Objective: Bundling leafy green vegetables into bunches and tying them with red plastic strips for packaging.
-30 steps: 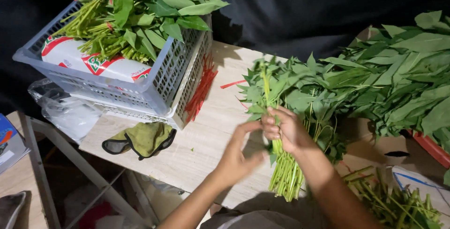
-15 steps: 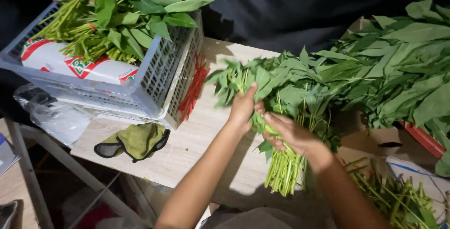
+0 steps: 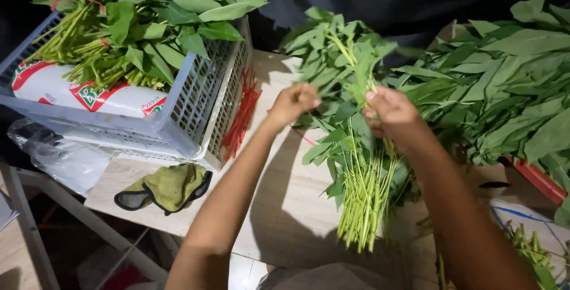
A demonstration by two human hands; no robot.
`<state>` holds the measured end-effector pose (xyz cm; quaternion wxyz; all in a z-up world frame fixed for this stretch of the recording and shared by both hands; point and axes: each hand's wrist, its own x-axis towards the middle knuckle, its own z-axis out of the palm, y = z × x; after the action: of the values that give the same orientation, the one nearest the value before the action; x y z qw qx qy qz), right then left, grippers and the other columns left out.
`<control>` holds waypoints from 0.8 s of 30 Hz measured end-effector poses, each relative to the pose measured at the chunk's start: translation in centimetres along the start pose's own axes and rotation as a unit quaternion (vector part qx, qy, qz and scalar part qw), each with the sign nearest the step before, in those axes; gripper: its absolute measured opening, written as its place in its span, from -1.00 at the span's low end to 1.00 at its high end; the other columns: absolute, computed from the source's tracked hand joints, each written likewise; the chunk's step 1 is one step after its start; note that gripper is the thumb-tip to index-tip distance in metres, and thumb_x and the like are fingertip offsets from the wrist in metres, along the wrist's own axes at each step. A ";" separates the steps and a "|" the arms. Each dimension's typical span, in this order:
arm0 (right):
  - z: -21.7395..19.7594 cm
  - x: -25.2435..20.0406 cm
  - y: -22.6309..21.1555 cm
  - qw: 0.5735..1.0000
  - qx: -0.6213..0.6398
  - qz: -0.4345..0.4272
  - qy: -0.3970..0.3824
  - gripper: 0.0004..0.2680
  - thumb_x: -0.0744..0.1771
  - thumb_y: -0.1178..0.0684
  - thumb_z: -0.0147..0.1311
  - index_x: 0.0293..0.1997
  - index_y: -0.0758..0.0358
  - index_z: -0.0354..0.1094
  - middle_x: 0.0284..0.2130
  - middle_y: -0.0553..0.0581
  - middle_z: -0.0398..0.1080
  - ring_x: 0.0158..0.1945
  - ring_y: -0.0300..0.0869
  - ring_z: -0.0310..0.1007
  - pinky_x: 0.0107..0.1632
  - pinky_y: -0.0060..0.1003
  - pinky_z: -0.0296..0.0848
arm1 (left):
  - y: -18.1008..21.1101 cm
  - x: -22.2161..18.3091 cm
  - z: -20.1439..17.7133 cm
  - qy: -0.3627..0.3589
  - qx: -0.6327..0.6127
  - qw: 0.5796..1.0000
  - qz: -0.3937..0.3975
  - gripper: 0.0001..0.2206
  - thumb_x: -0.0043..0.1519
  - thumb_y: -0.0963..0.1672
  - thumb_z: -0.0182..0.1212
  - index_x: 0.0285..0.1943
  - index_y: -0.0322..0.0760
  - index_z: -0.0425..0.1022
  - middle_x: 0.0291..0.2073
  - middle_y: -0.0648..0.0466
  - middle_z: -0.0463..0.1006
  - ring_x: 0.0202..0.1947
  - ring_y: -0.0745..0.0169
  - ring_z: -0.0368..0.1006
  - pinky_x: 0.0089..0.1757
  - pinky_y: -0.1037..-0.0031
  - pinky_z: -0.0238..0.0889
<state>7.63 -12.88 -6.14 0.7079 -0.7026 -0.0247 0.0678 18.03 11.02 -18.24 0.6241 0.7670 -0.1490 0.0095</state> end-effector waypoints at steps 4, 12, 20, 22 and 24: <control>0.2 0.2 0.6 1.000 0.007 0.015 0.004 -0.85 0.46 0.00 -0.15 -0.01 0.22 0.29 -0.58 -0.09 0.10 -0.70 -0.42 0.02 -0.72 -0.54 0.07 | -11.7 -3.4 2.8 -0.052 0.277 0.946 -0.159 -0.93 0.19 -0.10 0.28 -0.23 0.03 0.66 -0.37 0.11 0.71 -0.09 -0.07 0.64 -0.01 0.23 0.44; 1.1 -1.2 -0.6 0.996 0.057 0.059 0.017 -0.87 0.45 -0.02 -0.11 -0.07 0.19 0.24 -0.59 -0.05 0.09 -0.70 -0.38 -0.02 -0.73 -0.53 -0.01 | -11.6 -7.5 5.7 -0.125 0.458 0.875 -0.094 -0.71 0.38 -0.13 -0.02 0.22 -0.21 0.52 0.24 -0.04 0.34 0.04 -0.09 0.56 0.05 0.14 0.47; -0.4 0.9 2.0 0.997 0.070 0.038 0.013 -0.87 0.45 -0.01 -0.11 -0.02 0.18 0.24 -0.56 -0.06 0.13 -0.66 -0.41 -0.02 -0.70 -0.55 0.02 | -11.5 -10.1 1.9 -0.047 0.316 0.924 -0.209 -0.65 0.36 -0.11 -0.07 0.24 -0.46 0.29 0.07 -0.23 0.46 -0.02 -0.26 0.58 -0.02 0.04 0.47; -0.2 0.9 2.5 0.996 0.071 0.044 0.006 -0.87 0.45 -0.01 -0.13 -0.01 0.19 0.24 -0.55 -0.06 0.12 -0.66 -0.41 -0.03 -0.69 -0.55 0.00 | -13.8 -11.0 1.0 0.025 0.169 0.954 -0.248 -0.64 0.41 0.00 -0.08 0.14 -0.40 0.35 -0.01 -0.27 0.57 0.02 -0.26 0.56 -0.02 0.06 0.46; -0.2 1.2 3.3 0.995 0.089 0.047 -0.002 -0.82 0.46 0.01 -0.12 0.13 0.26 0.20 -0.52 -0.02 0.12 -0.64 -0.40 0.00 -0.68 -0.55 0.04 | -17.2 -11.5 0.5 0.091 -0.159 0.939 -0.291 -0.89 0.37 -0.20 0.04 -0.06 -0.36 0.46 -0.43 -0.07 0.61 -0.52 0.20 0.60 -0.45 0.44 0.57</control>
<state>8.66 -12.87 -9.54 0.7633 -0.6374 0.0132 0.1041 11.11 16.05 -37.05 0.7244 0.6634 0.1387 -0.1262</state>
